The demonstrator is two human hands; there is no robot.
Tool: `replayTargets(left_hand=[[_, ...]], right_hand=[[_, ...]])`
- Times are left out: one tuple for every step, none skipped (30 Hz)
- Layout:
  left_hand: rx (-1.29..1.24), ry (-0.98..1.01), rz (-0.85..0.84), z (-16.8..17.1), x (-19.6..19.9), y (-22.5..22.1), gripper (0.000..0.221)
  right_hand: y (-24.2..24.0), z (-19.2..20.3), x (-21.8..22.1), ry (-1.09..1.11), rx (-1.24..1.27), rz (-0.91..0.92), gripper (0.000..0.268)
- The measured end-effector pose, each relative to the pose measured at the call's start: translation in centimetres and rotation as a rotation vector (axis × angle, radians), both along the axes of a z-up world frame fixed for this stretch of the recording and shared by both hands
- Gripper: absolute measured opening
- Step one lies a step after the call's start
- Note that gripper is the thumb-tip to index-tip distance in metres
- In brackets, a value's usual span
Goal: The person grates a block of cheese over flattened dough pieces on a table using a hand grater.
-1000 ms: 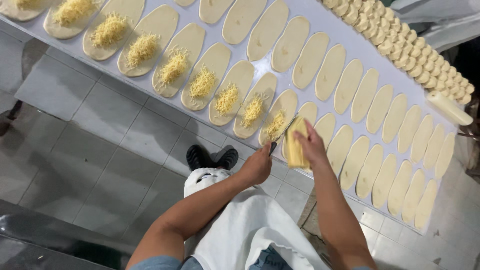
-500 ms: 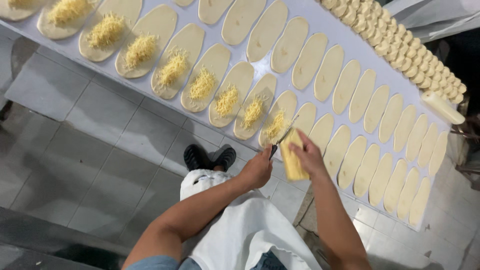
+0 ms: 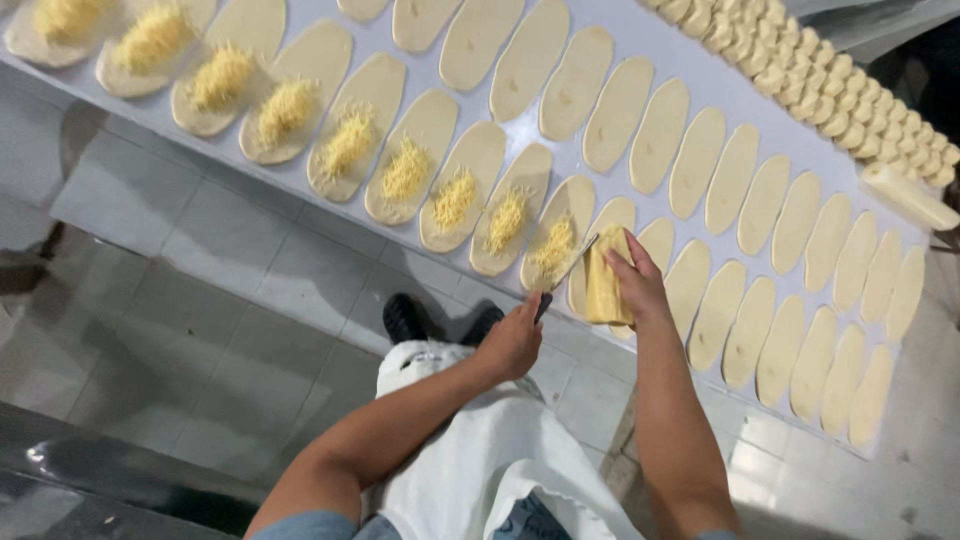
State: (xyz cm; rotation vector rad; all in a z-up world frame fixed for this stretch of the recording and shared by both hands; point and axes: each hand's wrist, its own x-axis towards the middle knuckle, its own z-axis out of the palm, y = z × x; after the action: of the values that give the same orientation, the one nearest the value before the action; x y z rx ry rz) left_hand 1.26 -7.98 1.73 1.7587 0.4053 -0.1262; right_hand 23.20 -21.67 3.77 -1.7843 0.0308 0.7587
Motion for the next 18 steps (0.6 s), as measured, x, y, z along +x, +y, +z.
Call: replayTargets(left_hand=[[0.012,-0.028,0.003,0.4,-0.4,0.0,0.057],[0.016,-0.049,0.009,0.9,-0.6,-0.2,0.057],[0.030,-0.045,0.024,1.2,-0.4,-0.1,0.056],[0.038,-0.037,0.036,1.6,-0.4,-0.5,0.056],[0.047,-0.030,0.048,2.0,-0.3,-0.9,0.056],[0.053,-0.086,0.071,2.4,0.1,-1.1,0.056],[0.060,-0.143,0.092,2.9,0.5,-1.5,0.057],[0.064,-0.195,0.116,3.3,0.7,-2.2,0.057],[0.044,-0.117,0.108,3.6,1.2,-2.8,0.056],[0.022,-0.036,0.102,3.7,1.8,-3.4,0.056],[0.000,0.045,0.096,3.8,2.4,-4.5,0.056],[0.030,-0.018,0.135,3.8,2.8,-5.3,0.055],[0.060,-0.083,0.172,3.8,3.3,-6.3,0.054],[0.090,-0.153,0.207,3.6,4.1,-7.1,0.053],[0.098,-0.113,0.213,3.3,4.9,-7.5,0.052],[0.097,-0.065,0.221,3.1,5.2,-8.1,0.051],[0.096,-0.017,0.230,3.0,5.4,-8.6,0.051],[0.091,0.029,0.236,3.0,5.7,-9.2,0.051]], right_hand=[[-0.1,0.4,0.3,-0.005,0.056,-0.037,0.063],[-1.0,0.8,-0.1,-0.001,0.104,-0.070,0.062],[-1.9,0.9,-0.6,0.003,0.153,-0.104,0.061],[-3.0,0.8,-1.3,0.135,0.346,-0.089,0.059],[-4.1,0.5,-1.9,0.266,0.539,-0.072,0.058],[-4.9,0.4,-2.0,0.395,0.737,-0.050,0.060],[-5.6,0.3,-2.3,0.495,0.878,-0.104,0.061],[-6.4,-0.2,-3.3,0.604,1.013,-0.159,0.063],[-7.3,-0.6,-3.9,0.715,1.147,-0.216,0.065],[-8.3,-1.0,-4.1,0.719,1.156,-0.167,0.071],[-9.5,-1.5,-4.0,0.722,1.164,-0.118,0.077],[-10.4,-2.3,-3.9,0.717,1.192,-0.076,0.082],[-11.5,-2.9,-3.5,0.648,0.983,-0.033,0.079],[-12.3,-3.5,-2.5,0.574,0.775,0.010,0.076],[-12.9,-3.8,-1.6,0.497,0.567,0.051,0.073],[-13.6,-3.9,-1.3,0.480,0.473,0.094,0.075],[-13.8,-3.8,-1.2,0.461,0.379,0.137,0.080],[-13.7,-3.7,-1.1,0.439,0.282,0.179,0.089]])
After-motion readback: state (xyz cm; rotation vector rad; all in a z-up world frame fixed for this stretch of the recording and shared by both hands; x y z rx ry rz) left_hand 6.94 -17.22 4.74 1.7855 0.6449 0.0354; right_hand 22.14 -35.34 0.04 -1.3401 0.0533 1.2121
